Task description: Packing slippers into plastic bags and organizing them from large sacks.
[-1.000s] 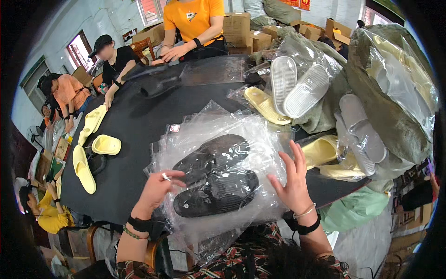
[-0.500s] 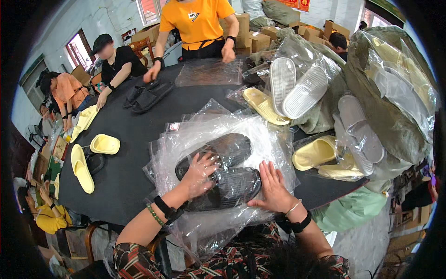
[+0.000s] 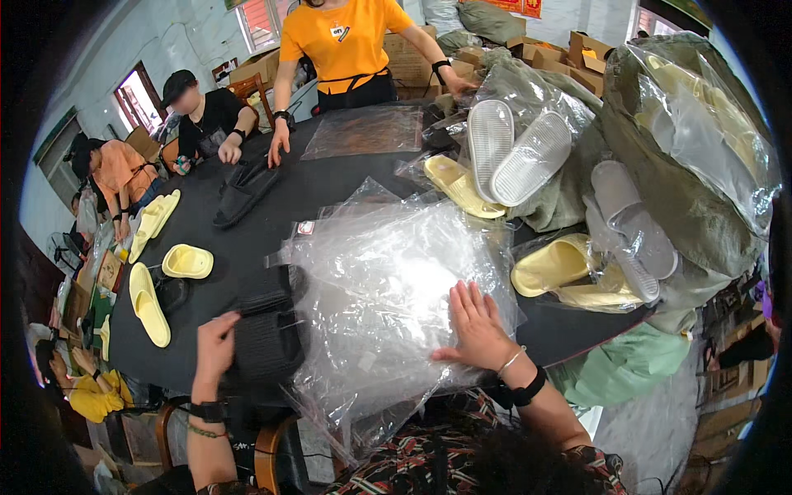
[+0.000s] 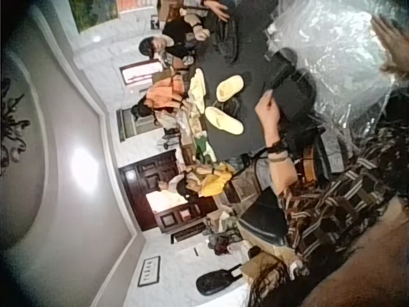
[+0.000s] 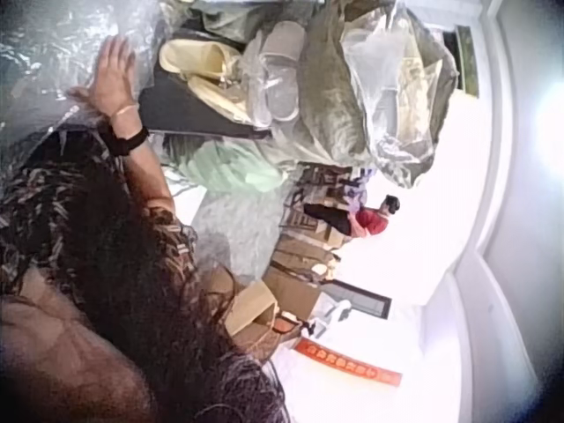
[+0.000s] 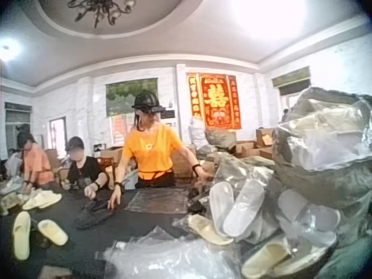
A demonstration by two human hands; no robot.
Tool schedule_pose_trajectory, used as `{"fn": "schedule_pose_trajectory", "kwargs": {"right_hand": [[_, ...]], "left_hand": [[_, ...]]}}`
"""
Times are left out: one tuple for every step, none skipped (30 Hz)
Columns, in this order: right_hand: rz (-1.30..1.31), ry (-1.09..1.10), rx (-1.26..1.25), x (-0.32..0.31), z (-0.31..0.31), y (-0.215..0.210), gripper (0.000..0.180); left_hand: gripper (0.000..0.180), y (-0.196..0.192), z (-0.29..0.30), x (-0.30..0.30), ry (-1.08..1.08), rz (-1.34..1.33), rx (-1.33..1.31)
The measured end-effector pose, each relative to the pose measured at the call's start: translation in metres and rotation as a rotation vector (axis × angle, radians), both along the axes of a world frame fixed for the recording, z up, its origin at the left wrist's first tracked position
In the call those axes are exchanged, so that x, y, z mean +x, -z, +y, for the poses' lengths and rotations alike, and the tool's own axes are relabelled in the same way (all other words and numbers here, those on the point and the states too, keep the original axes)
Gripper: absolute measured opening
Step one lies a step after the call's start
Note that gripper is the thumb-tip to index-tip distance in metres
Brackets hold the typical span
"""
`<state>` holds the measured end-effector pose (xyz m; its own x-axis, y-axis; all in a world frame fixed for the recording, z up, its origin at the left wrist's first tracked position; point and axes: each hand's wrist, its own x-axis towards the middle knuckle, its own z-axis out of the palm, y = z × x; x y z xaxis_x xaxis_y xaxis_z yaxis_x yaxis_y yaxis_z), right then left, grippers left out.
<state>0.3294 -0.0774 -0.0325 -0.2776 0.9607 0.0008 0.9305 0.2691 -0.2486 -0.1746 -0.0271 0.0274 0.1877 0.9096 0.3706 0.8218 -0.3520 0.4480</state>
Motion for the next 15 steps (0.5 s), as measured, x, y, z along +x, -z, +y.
{"fn": "schedule_pose_trajectory", "kwargs": {"right_hand": [[-0.001, 0.001, 0.000, 0.002, 0.000, 0.001, 0.126], [0.031, 0.005, 0.019, 0.003, -0.001, 0.003, 0.126], [0.062, 0.010, 0.038, 0.004, -0.002, 0.004, 0.127], [0.066, -0.001, 0.035, 0.000, -0.004, -0.001, 0.127], [0.024, 0.040, 0.063, -0.005, -0.007, -0.011, 0.126], [-0.018, 0.081, 0.092, -0.010, -0.010, -0.022, 0.125], [-0.019, 0.078, 0.094, -0.014, -0.014, -0.031, 0.125], [-0.051, 0.029, 0.145, -0.019, -0.019, -0.039, 0.123], [-0.087, -0.017, 0.195, -0.022, -0.026, -0.048, 0.121], [-0.085, -0.055, 0.194, -0.026, -0.033, -0.057, 0.111], [-0.088, -0.051, 0.193, -0.030, -0.039, -0.058, 0.111], [-0.070, -0.073, 0.134, -0.031, -0.048, -0.058, 0.106], [-0.033, -0.117, 0.079, -0.036, -0.053, -0.055, 0.100], [-0.026, -0.125, 0.103, -0.038, -0.058, -0.047, 0.090], [-0.021, -0.129, 0.106, -0.040, -0.062, -0.038, 0.090]], "left_hand": [[0.025, -0.012, -0.006, -0.008, -0.048, 0.021, 0.038], [0.027, -0.022, -0.010, -0.017, -0.107, 0.039, 0.074], [0.029, -0.033, -0.011, -0.024, -0.165, 0.057, 0.110], [0.030, -0.044, -0.015, -0.035, -0.262, 0.038, 0.136], [0.032, -0.056, -0.013, -0.036, -0.350, 0.014, 0.162], [0.030, -0.069, -0.012, -0.034, -0.397, -0.017, 0.174], [0.029, -0.078, -0.011, -0.030, -0.409, -0.010, 0.238], [0.031, -0.094, -0.011, -0.011, -0.408, -0.021, 0.276], [0.032, -0.107, -0.010, 0.015, -0.402, -0.035, 0.311], [0.032, -0.118, -0.009, 0.039, -0.325, 0.031, 0.359], [0.033, -0.125, -0.006, 0.064, -0.242, 0.093, 0.405], [0.033, -0.125, 0.002, 0.102, -0.113, 0.094, 0.381], [0.034, -0.129, 0.002, 0.138, -0.003, 0.116, 0.362], [0.033, -0.119, 0.008, 0.176, 0.111, 0.137, 0.379], [0.032, -0.110, 0.009, 0.208, 0.206, 0.173, 0.403]]}}
